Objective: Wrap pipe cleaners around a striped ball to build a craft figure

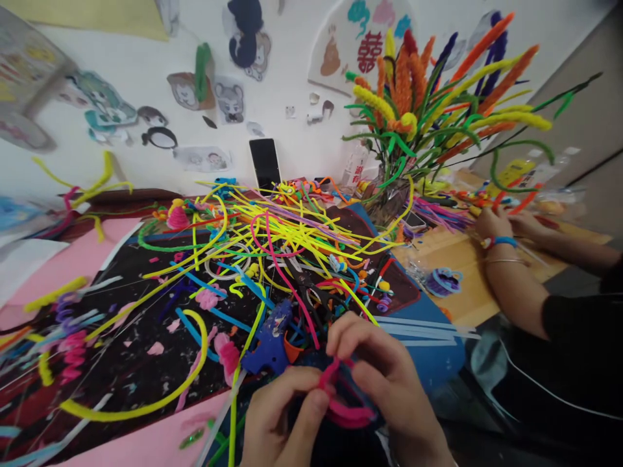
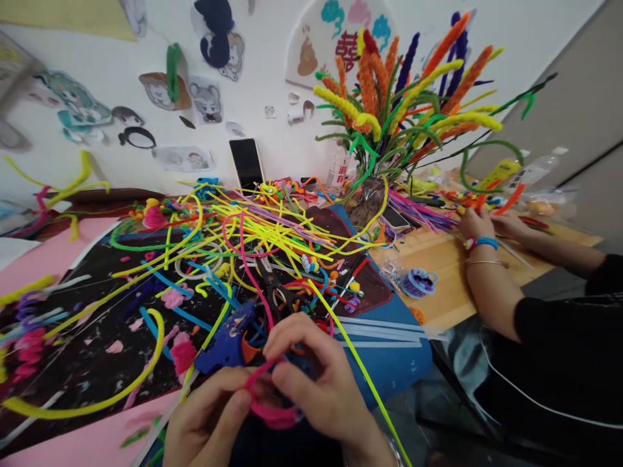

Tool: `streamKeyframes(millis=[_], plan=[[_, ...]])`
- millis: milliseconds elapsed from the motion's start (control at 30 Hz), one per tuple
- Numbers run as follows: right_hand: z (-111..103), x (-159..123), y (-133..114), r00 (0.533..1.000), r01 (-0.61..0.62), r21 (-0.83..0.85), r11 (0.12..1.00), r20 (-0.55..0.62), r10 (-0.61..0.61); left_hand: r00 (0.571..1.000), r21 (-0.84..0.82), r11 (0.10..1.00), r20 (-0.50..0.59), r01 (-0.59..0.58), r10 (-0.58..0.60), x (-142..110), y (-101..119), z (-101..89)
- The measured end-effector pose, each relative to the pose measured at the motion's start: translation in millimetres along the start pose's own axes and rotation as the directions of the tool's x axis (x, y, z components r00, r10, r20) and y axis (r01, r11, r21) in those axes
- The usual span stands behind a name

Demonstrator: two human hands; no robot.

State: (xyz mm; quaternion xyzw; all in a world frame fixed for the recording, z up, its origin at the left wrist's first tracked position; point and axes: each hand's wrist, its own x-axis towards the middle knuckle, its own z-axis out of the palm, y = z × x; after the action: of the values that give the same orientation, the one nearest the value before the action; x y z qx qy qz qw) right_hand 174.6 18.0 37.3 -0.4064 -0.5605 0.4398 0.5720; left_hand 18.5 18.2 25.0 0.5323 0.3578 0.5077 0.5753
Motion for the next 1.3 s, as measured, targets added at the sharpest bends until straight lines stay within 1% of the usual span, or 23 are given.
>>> streamKeyframes(millis=[33,67,100,133,167,200,267,333,433,500,533,600,667,700,767,867,900,967,1067,1133,1167,1233,1300], plan=[[0.3,-1.4,-2.8,0.993,0.110,-0.175,0.978,-0.030,-0.117,0.997,0.039,0.997,-0.026,-0.072,0.073,1.7,-0.7,-0.4],[1.1,-2.8,-5.8,0.974,0.201,-0.344,0.917,-0.030,-0.224,0.992,0.073,0.990,-0.024,-0.124,0.126,3.5,-1.3,-1.6],[2.1,-4.0,-8.5,0.951,0.266,-0.481,0.835,-0.012,-0.310,0.987,0.100,0.982,-0.005,-0.159,0.161,5.1,-1.7,-3.2],[3.2,-5.0,-10.8,0.927,0.311,-0.578,0.754,0.011,-0.374,0.983,0.123,0.976,0.020,-0.181,0.180,6.3,-2.1,-5.2],[4.2,-5.8,-12.5,0.906,0.343,-0.638,0.690,0.030,-0.422,0.982,0.139,0.972,0.040,-0.191,0.187,7.1,-2.4,-7.1],[4.9,-6.4,-13.6,0.890,0.364,-0.670,0.647,0.044,-0.455,0.982,0.145,0.971,0.043,-0.190,0.186,7.5,-2.8,-8.9],[5.3,-7.4,-13.8,0.872,0.383,-0.696,0.607,0.055,-0.487,0.986,0.131,0.977,0.002,-0.168,0.169,7.4,-4.0,-11.3],[5.1,-8.2,-12.6,0.860,0.390,-0.702,0.596,0.048,-0.507,0.989,0.086,0.987,-0.033,-0.138,0.141,6.9,-5.5,-12.3],[5.8,-9.0,-11.2,0.852,0.400,-0.693,0.599,0.041,-0.522,0.997,-0.019,0.997,-0.017,-0.077,0.076,6.2,-7.8,-12.1],[7.4,-8.7,-11.3,0.864,0.367,-0.689,0.625,0.003,-0.503,1.000,-0.097,0.995,-0.006,-0.002,0.002,5.4,-8.1,-10.7],[8.3,-8.2,-11.4,0.879,0.332,-0.676,0.658,-0.032,-0.476,0.999,-0.137,0.990,-0.013,0.040,-0.042,4.7,-7.7,-9.4],[9.8,-7.0,-11.4,0.915,0.247,-0.613,0.751,-0.108,-0.389,0.988,-0.225,0.968,-0.077,0.112,-0.132,3.1,-5.8,-5.5],[10.5,-5.7,-10.7,0.940,0.183,-0.535,0.825,-0.150,-0.307,0.968,-0.316,0.938,-0.153,0.144,-0.200,2.0,-3.2,-0.8],[10.6,-5.2,-10.2,0.945,0.170,-0.509,0.844,-0.157,-0.285,0.959,-0.354,0.924,-0.178,0.147,-0.221,1.8,-1.9,1.5],[10.6,-4.5,-9.0,0.948,0.171,-0.493,0.853,-0.153,-0.279,0.949,-0.395,0.907,-0.206,0.144,-0.240,2.3,-0.2,5.1],[9.8,-3.6,-7.7,0.942,0.203,-0.502,0.841,-0.136,-0.308,0.924,-0.392,0.908,-0.273,0.149,-0.270,3.8,0.5,7.5],[9.2,-3.1,-7.4,0.938,0.214,-0.506,0.836,-0.131,-0.320,0.917,-0.397,0.904,-0.280,0.158,-0.283,4.0,0.2,7.6],[7.2,-1.8,-7.4,0.934,0.237,-0.502,0.832,-0.119,-0.337,0.923,-0.436,0.881,-0.233,0.184,-0.308,3.7,-0.5,6.5],[4.2,1.0,-8.4,0.933,0.265,-0.457,0.849,-0.099,-0.345,0.941,-0.506,0.830,-0.095,0.235,-0.324,2.0,-2.2,2.7],[4.2,2.9,-9.8,0.937,0.282,-0.394,0.875,-0.082,-0.339,0.953,-0.505,0.828,-0.034,0.244,-0.302,0.8,-3.0,-0.4],[5.1,3.6,-10.5,0.941,0.284,-0.364,0.887,-0.075,-0.331,0.960,-0.488,0.841,-0.023,0.233,-0.279,0.4,-3.1,-1.7],[8.0,4.0,-11.1,0.948,0.254,-0.318,0.913,-0.106,-0.301,0.974,-0.442,0.880,-0.049,0.176,-0.220,0.1,-2.6,-3.3],[11.1,3.0,-10.1,0.943,0.197,-0.263,0.944,-0.211,-0.256,0.979,-0.394,0.914,-0.126,0.097,-0.158,0.5,-1.4,-2.7]])
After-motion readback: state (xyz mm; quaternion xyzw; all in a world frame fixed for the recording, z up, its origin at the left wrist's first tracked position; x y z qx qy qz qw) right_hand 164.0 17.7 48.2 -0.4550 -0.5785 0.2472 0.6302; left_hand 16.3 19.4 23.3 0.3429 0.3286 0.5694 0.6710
